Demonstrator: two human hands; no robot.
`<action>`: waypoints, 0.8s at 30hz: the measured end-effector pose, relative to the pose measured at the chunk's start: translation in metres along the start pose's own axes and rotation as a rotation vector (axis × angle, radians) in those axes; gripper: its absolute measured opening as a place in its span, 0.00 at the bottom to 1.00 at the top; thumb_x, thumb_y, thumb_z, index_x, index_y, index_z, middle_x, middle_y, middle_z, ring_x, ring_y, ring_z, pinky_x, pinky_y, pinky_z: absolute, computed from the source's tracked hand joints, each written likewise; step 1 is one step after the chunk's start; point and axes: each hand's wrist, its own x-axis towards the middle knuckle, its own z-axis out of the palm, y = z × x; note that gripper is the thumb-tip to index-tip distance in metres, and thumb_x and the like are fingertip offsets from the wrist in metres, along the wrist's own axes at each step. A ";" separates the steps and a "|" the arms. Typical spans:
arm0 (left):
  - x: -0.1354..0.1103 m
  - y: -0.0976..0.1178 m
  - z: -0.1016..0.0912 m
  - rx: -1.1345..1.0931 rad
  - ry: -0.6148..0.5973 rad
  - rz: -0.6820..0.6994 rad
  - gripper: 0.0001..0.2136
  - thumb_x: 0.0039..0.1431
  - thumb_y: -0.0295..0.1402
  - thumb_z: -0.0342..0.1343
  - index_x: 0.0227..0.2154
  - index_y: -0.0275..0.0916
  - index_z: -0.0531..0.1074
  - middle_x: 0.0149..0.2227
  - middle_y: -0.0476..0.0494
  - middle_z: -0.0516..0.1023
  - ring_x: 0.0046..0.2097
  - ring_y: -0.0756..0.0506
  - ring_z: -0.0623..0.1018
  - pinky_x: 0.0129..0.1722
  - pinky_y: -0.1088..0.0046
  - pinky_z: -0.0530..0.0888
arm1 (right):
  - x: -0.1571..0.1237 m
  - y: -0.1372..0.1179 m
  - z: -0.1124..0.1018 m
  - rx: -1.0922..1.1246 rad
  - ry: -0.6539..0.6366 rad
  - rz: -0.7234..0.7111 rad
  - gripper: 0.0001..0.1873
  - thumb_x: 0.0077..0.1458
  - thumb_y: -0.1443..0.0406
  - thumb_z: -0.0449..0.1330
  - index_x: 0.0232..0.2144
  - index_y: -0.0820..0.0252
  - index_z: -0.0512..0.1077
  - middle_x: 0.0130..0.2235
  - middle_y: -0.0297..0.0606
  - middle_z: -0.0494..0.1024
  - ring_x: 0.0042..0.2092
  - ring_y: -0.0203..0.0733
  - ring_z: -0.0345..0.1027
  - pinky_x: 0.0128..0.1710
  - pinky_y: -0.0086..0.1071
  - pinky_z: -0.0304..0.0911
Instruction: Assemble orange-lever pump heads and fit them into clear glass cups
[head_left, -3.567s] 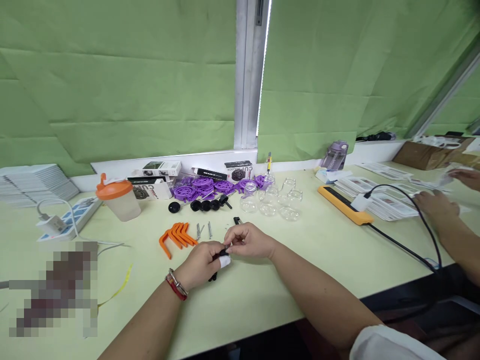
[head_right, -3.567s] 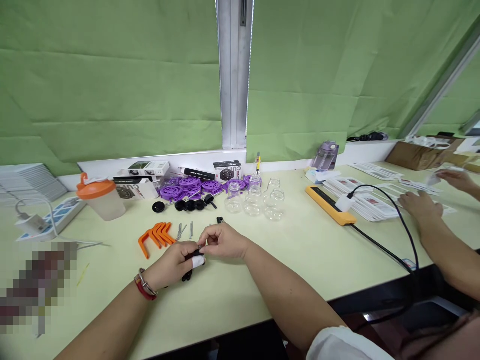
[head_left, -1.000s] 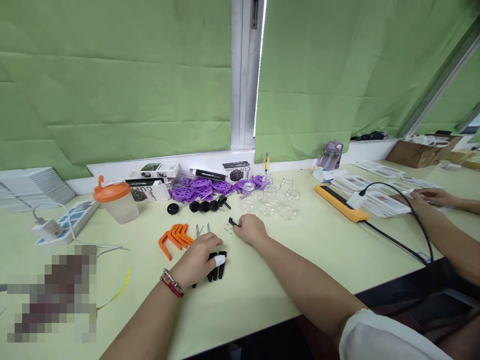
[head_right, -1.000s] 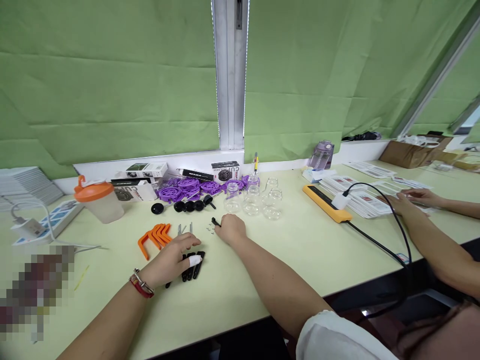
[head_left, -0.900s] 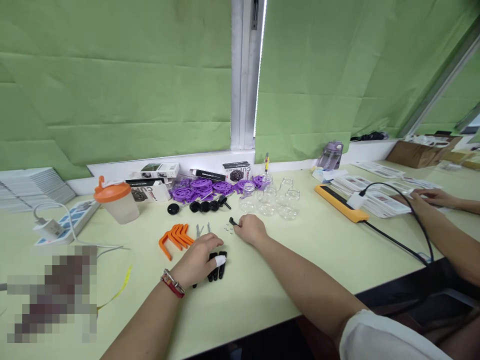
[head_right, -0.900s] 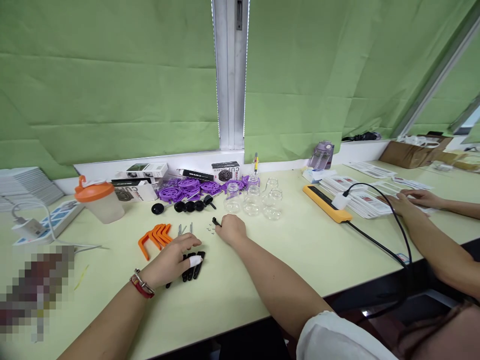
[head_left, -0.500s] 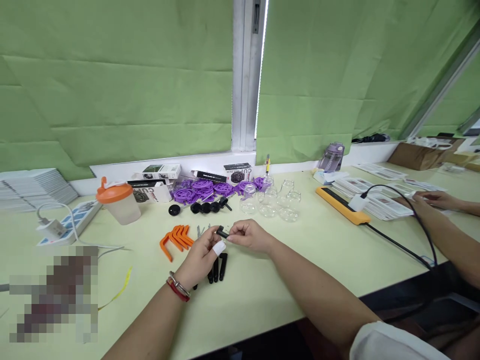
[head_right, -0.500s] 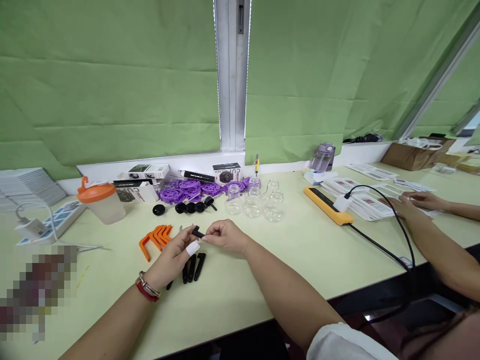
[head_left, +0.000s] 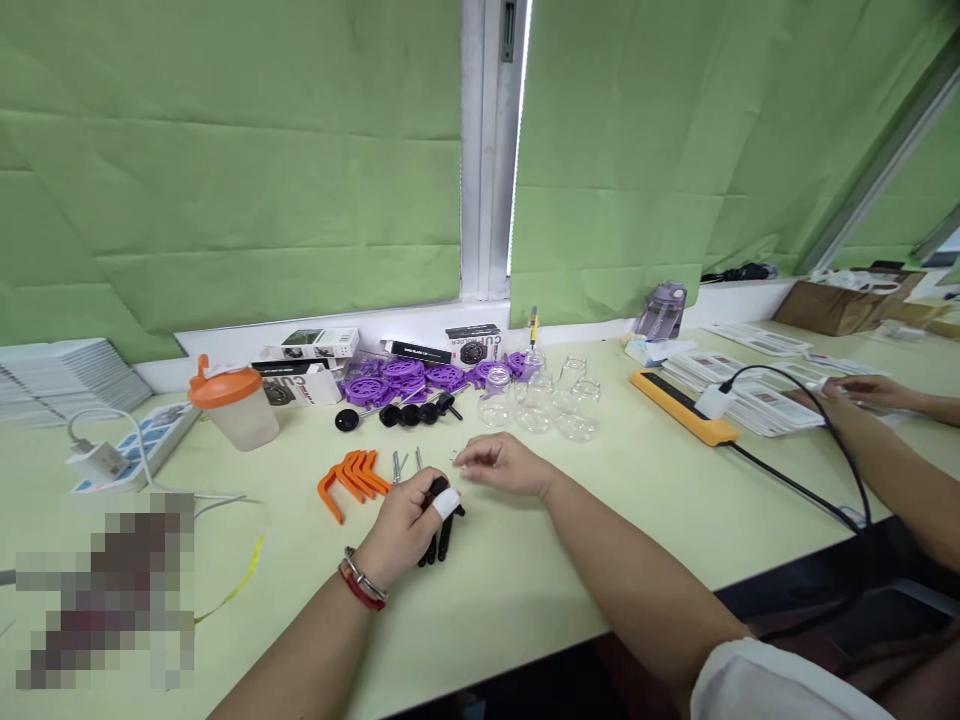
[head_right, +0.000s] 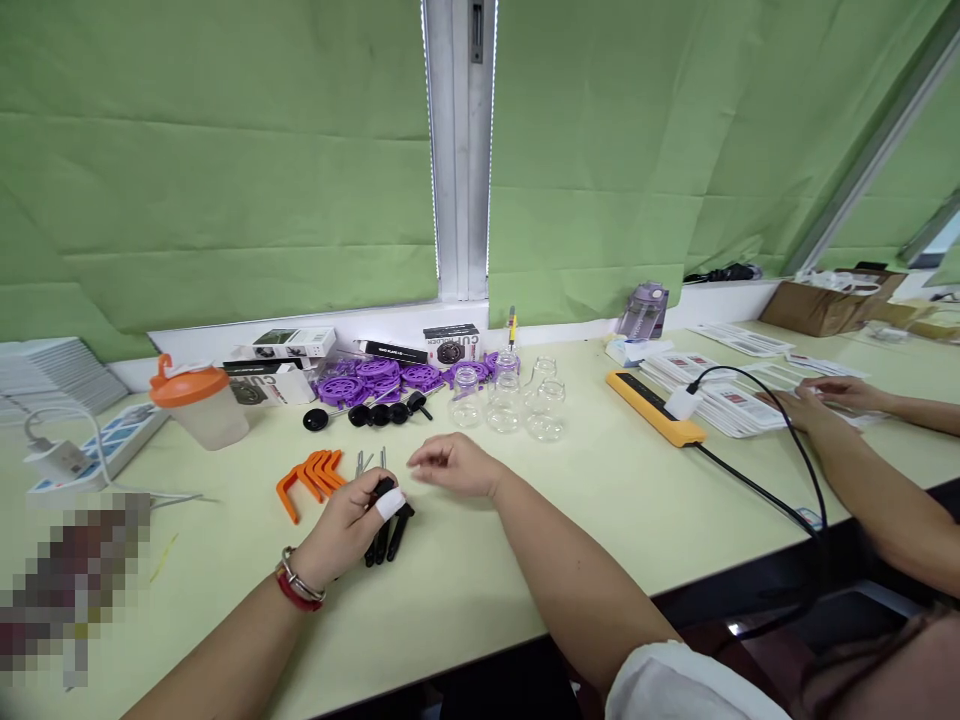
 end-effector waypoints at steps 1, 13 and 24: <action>-0.001 0.002 0.001 0.031 -0.024 0.002 0.11 0.60 0.41 0.48 0.30 0.39 0.65 0.22 0.52 0.66 0.25 0.51 0.65 0.25 0.77 0.62 | 0.003 0.008 -0.004 -0.025 0.130 0.025 0.12 0.54 0.61 0.57 0.38 0.61 0.75 0.36 0.38 0.74 0.37 0.36 0.67 0.37 0.29 0.62; -0.006 0.016 0.012 0.490 -0.271 0.134 0.08 0.56 0.39 0.51 0.27 0.41 0.69 0.24 0.50 0.72 0.28 0.48 0.69 0.27 0.74 0.60 | 0.020 0.055 -0.005 -0.475 0.267 0.164 0.15 0.58 0.66 0.54 0.45 0.58 0.76 0.47 0.44 0.73 0.48 0.44 0.64 0.51 0.38 0.58; -0.005 0.015 0.010 0.498 -0.312 0.117 0.08 0.58 0.38 0.50 0.28 0.41 0.69 0.27 0.50 0.74 0.29 0.48 0.70 0.28 0.74 0.59 | 0.027 0.054 0.016 -0.516 0.171 0.083 0.13 0.56 0.64 0.57 0.43 0.57 0.77 0.46 0.42 0.75 0.47 0.44 0.66 0.52 0.39 0.56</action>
